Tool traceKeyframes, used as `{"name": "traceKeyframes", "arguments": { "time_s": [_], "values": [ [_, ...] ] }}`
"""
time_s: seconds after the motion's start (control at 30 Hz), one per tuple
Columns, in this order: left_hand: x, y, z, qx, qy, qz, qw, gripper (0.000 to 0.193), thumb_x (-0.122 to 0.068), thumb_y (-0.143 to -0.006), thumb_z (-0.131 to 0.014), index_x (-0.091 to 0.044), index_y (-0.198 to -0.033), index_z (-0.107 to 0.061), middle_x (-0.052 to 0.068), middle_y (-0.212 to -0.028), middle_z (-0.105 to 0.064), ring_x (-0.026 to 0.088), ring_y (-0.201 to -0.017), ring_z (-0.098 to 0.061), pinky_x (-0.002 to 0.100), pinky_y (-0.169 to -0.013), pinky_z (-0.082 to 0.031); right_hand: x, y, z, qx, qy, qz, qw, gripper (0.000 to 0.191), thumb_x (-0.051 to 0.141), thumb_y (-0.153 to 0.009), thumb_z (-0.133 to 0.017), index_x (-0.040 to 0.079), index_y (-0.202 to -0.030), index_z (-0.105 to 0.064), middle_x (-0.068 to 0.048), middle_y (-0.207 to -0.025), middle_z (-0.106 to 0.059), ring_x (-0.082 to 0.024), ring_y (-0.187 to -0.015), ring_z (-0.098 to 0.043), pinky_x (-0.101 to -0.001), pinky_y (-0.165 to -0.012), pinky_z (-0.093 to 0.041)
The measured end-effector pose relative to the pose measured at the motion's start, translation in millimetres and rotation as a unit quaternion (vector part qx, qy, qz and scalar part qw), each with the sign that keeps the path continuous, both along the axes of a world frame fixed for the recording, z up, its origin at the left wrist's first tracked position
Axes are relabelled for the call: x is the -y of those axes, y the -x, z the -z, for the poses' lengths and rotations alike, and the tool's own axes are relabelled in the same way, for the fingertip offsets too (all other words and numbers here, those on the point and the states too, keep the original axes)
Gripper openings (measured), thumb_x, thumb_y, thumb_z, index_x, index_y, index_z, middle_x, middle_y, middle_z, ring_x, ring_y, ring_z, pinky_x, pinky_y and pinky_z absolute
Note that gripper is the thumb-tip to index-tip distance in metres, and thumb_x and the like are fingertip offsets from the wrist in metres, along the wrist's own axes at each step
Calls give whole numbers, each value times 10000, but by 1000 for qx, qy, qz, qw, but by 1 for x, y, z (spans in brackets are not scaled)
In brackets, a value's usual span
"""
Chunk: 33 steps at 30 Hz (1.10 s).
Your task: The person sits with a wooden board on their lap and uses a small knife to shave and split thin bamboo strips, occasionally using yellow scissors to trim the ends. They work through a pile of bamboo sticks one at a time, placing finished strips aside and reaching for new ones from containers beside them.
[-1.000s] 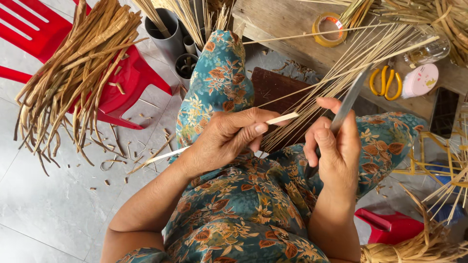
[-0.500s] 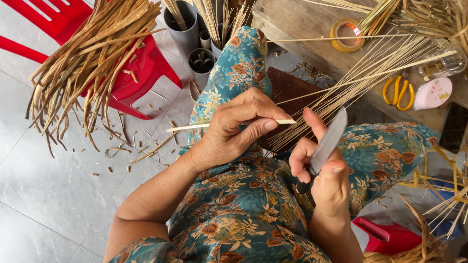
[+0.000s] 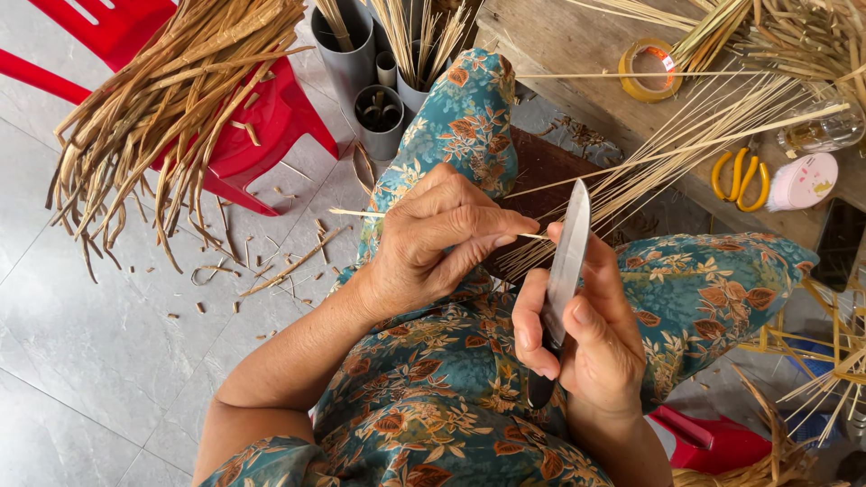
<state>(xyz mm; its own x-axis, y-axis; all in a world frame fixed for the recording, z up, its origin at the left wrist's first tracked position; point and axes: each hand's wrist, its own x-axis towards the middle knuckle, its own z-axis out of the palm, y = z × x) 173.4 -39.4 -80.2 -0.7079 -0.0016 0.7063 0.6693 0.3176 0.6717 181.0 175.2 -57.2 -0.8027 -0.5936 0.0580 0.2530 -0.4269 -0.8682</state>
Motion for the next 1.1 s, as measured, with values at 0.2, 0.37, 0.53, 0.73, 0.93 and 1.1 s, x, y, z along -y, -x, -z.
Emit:
{"name": "traceKeyframes", "arguments": {
  "time_s": [0.2, 0.37, 0.53, 0.73, 0.93, 1.1],
  "values": [
    [1, -1, 3, -26, 19, -7, 999, 182, -94, -977, -778, -115, -1156, -752, 4, -967, -690, 168, -901, -640, 284, -783, -511, 1, 0, 3, 22, 6, -16, 1000, 596, 320, -1085, -597, 86, -1570, -343, -174, -773, -579, -116, -475, -414, -241, -439, -357],
    [4, -2, 2, -28, 38, -14, 999, 199, -93, -963, -775, -119, -1159, -752, -3, -982, -691, 177, -901, -641, 294, -779, -510, 1, 0, 4, 29, 11, -22, 999, 596, 322, -1081, -598, 84, -1566, -346, -176, -763, -586, -115, -462, -416, -235, -430, -353],
    [6, -4, 3, -122, 111, -63, 984, 259, -101, -910, -784, -113, -1167, -755, 9, -1069, -701, 213, -955, -666, 358, -872, -550, -3, -3, 8, 40, 17, -30, 999, 593, 314, -1085, -601, 50, -1556, -356, -175, -764, -587, -114, -472, -411, -235, -440, -352],
    [6, 0, 8, -215, 128, -80, 965, 285, -116, -896, -787, -52, -1172, -758, 62, -1106, -689, 245, -1013, -690, 377, -902, -601, -10, -4, 17, 34, 31, -49, 998, 563, 289, -1087, -600, 27, -1536, -382, -197, -762, -605, -105, -484, -406, -221, -434, -344],
    [4, -2, 11, -230, 131, -78, 961, 267, -143, -909, -791, -50, -1158, -766, 59, -1106, -694, 239, -1014, -693, 365, -871, -601, -14, -8, 21, 25, 23, -42, 999, 587, 289, -1076, -619, 35, -1549, -383, -204, -758, -614, -100, -497, -409, -211, -435, -344],
    [-1, 0, 16, -213, 85, -64, 971, 274, -119, -916, -842, -56, -1169, -757, 51, -1097, -686, 228, -993, -684, 346, -869, -606, -13, -9, 21, 19, 15, -40, 999, 592, 292, -1077, -630, 69, -1560, -370, -216, -771, -628, -105, -499, -420, -209, -455, -348]
  ]
}}
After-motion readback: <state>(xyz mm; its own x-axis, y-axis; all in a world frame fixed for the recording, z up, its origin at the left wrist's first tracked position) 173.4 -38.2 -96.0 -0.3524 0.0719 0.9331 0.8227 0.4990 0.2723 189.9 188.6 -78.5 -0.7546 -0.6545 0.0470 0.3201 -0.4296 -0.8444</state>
